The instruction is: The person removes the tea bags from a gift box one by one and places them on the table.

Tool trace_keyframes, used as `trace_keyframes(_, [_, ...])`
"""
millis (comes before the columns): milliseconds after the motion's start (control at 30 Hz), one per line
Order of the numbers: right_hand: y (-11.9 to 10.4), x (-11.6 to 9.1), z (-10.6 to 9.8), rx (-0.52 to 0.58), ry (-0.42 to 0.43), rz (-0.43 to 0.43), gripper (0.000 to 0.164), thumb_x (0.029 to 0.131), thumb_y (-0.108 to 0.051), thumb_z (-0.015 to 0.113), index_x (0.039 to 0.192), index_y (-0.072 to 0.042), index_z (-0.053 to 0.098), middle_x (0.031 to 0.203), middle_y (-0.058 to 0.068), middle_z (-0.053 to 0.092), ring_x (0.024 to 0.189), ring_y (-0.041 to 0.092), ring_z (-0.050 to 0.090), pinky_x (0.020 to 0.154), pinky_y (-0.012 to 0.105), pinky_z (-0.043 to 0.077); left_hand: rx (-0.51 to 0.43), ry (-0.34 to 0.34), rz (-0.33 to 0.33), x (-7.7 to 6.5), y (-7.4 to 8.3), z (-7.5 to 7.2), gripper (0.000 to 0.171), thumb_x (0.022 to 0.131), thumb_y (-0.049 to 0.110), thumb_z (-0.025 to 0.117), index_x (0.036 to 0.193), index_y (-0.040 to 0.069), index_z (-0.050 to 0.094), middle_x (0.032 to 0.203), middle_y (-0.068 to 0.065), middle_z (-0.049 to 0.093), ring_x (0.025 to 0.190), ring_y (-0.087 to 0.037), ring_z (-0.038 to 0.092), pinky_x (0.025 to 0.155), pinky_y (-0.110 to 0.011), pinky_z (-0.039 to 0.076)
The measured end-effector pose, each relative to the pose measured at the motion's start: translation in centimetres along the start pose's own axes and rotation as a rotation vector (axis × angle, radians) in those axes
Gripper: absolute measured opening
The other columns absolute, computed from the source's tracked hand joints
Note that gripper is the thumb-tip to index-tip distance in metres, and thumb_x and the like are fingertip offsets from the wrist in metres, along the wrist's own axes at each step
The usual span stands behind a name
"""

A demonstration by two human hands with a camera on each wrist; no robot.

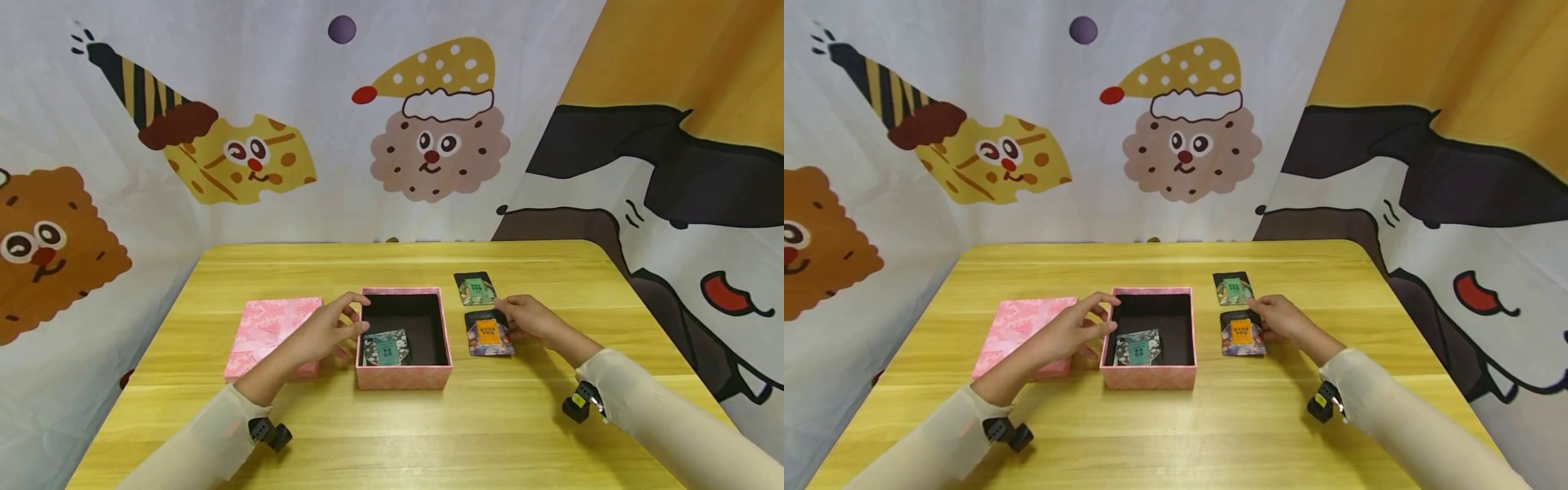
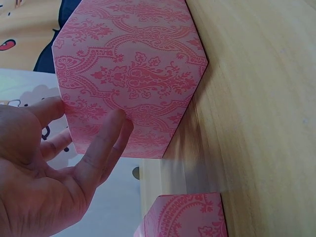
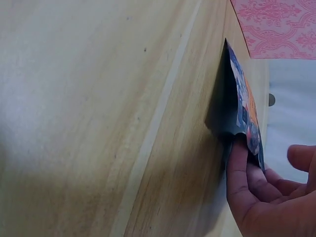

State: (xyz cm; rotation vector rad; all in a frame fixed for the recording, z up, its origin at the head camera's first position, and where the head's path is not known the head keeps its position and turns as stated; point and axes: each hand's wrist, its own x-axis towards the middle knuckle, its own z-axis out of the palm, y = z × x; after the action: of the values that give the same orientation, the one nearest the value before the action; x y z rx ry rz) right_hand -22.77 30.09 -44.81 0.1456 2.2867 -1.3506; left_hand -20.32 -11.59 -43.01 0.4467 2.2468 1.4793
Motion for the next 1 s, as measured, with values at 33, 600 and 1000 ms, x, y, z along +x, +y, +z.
trace_keyframes(33, [0.0,0.0,0.0,-0.011,0.009,0.001,0.064,0.114,-0.038,0.037,0.149,0.016,0.038,0.104,0.017,0.059,0.090,0.022,0.066,0.081,0.042,0.062,-0.001,-0.001,0.001,0.0,0.0,0.0,0.046,0.104,0.016,0.065,0.146,0.012,0.048,0.116,-0.019,0.054,0.091,-0.041,0.069,0.062,-0.053,0.064])
trace_keyframes(600, [0.0,-0.6,-1.1,0.081,0.035,0.058,0.109,0.099,-0.078,0.020,0.148,0.018,0.036,0.136,0.042,0.050,0.107,0.037,0.068,0.090,0.048,0.062,-0.004,0.007,-0.016,-0.2,0.3,0.1,0.044,0.103,0.016,0.065,0.144,0.016,0.049,0.117,-0.018,0.054,0.090,-0.042,0.068,0.064,-0.053,0.064])
trace_keyframes(1000, [-0.6,-1.7,-1.6,0.034,0.045,0.024,0.105,0.102,-0.074,0.018,0.148,0.019,0.034,0.131,0.042,0.057,0.104,0.043,0.071,0.089,0.053,0.061,-0.004,-0.001,-0.009,-0.1,-0.1,0.0,0.045,0.103,0.017,0.065,0.145,0.014,0.049,0.117,-0.018,0.054,0.086,-0.040,0.068,0.063,-0.052,0.064])
